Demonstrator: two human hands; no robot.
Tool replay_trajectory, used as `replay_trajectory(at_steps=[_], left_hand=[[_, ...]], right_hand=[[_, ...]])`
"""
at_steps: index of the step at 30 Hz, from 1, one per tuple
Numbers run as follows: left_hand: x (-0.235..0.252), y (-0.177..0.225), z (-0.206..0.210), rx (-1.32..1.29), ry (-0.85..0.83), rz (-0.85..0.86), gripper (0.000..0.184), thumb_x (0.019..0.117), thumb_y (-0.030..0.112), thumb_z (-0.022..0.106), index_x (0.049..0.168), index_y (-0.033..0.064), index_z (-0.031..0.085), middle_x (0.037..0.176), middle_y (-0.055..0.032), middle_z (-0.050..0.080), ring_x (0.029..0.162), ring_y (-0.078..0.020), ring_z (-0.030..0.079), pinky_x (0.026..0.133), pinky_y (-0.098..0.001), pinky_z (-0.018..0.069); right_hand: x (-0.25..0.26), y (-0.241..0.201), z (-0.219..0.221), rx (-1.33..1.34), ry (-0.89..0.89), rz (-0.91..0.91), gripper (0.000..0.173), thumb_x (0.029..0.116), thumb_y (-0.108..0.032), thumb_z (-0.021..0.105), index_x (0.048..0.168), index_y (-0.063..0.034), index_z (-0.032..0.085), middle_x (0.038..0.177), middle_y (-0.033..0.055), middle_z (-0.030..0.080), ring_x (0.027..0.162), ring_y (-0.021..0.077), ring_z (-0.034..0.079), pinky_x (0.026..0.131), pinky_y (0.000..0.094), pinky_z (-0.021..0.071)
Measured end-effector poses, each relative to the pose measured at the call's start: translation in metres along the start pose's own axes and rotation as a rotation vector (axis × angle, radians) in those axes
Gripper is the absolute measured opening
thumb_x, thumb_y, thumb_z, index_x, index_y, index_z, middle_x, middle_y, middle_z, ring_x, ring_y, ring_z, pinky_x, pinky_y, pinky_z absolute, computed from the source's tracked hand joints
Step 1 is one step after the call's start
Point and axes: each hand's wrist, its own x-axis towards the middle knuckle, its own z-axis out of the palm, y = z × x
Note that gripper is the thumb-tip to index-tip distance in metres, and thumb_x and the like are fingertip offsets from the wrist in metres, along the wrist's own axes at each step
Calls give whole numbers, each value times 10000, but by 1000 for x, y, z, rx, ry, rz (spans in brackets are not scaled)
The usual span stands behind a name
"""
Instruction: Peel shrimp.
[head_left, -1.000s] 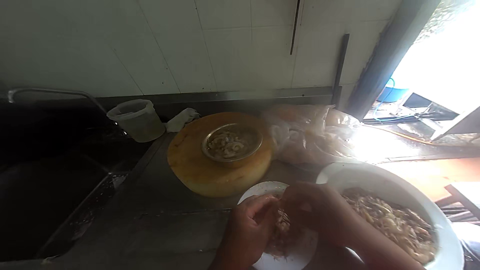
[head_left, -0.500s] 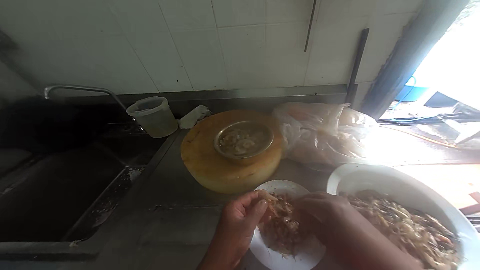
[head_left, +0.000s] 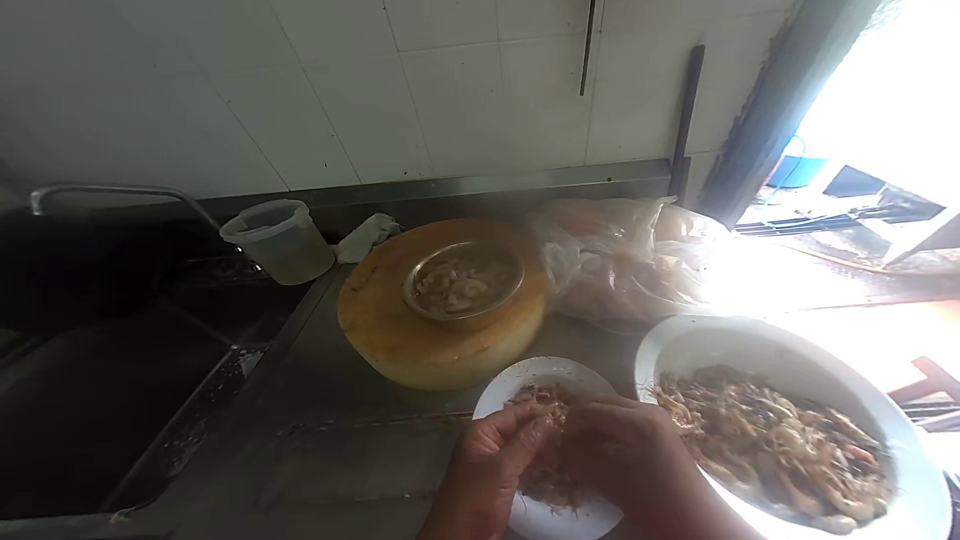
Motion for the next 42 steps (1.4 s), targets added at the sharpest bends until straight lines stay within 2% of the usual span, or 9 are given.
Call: replay_trajectory(at_steps=[7, 11, 13, 19, 24, 28, 31, 35, 42], left_hand=[[2, 4, 1, -233, 157, -24, 221, 1014, 73, 613, 1161, -85, 661, 962, -197, 712, 847, -269, 730, 838, -422, 629], [1, 5, -1, -128, 131, 63, 212, 985, 23, 637, 1161, -93, 663, 1043, -225, 719, 937, -312, 738, 891, -452, 626], [-1, 0, 3, 9, 94, 167, 206, 961, 21, 665, 1142, -75, 682, 1063, -211, 721, 964, -311, 734, 895, -448, 629], [-2, -16, 3, 526, 43, 568, 149, 923, 83, 732, 1070, 73, 759, 1104, -64, 724, 982, -187, 721, 826, -325, 652], [-6, -12, 6, 351, 28, 393, 136, 946, 71, 711, 1067, 18, 740, 1026, -112, 735, 890, -238, 738, 808, -376, 655], [-3, -4, 2, 53, 111, 228, 180, 960, 27, 677, 1115, -63, 696, 1058, -220, 717, 931, -328, 738, 873, -450, 638], [-1, -13, 3, 144, 95, 407, 198, 910, -6, 726, 1103, -49, 727, 1137, -212, 715, 1018, -325, 725, 901, -432, 633], [1, -26, 10, 431, 99, 705, 204, 862, 12, 788, 1064, 35, 778, 1170, -134, 724, 1086, -251, 712, 895, -357, 643], [-5, -36, 16, 580, 142, 877, 168, 891, 33, 763, 1056, 57, 777, 1156, -105, 736, 1064, -214, 721, 870, -331, 647]], right_hand=[[-9, 9, -8, -101, -10, 28, 18, 866, -230, 751, 852, -221, 743, 852, -97, 695, 753, -1, 663, 630, 204, 593], [-8, 4, -9, -175, -76, 134, 287, 1001, -383, 651, 1193, -191, 745, 1211, -21, 713, 1110, 60, 677, 930, 273, 600], [-5, 2, -6, -40, -58, 173, 333, 996, -348, 673, 1255, -142, 698, 1162, -26, 719, 1049, 64, 699, 888, 262, 624], [-3, 6, -4, 139, -13, 133, 97, 951, -222, 736, 1022, -168, 772, 954, -66, 740, 806, 51, 709, 701, 240, 635], [-8, 5, -7, 60, 33, 110, 35, 870, -195, 769, 903, -193, 779, 871, -88, 731, 743, 22, 688, 639, 224, 616], [-10, 13, -9, 55, 44, 128, 99, 945, -254, 707, 948, -200, 789, 907, -85, 744, 769, 33, 703, 661, 237, 628], [-8, 9, -3, 222, -18, 193, 220, 1034, -302, 632, 1074, -135, 768, 984, -32, 749, 842, 84, 721, 746, 272, 637], [-3, 0, 3, 547, 78, 278, 165, 985, -150, 697, 1076, -15, 722, 966, 102, 745, 823, 237, 745, 738, 392, 666], [-3, -2, 2, 703, 93, 380, 163, 922, -89, 735, 1046, 18, 739, 939, 145, 746, 793, 249, 749, 703, 412, 669]])
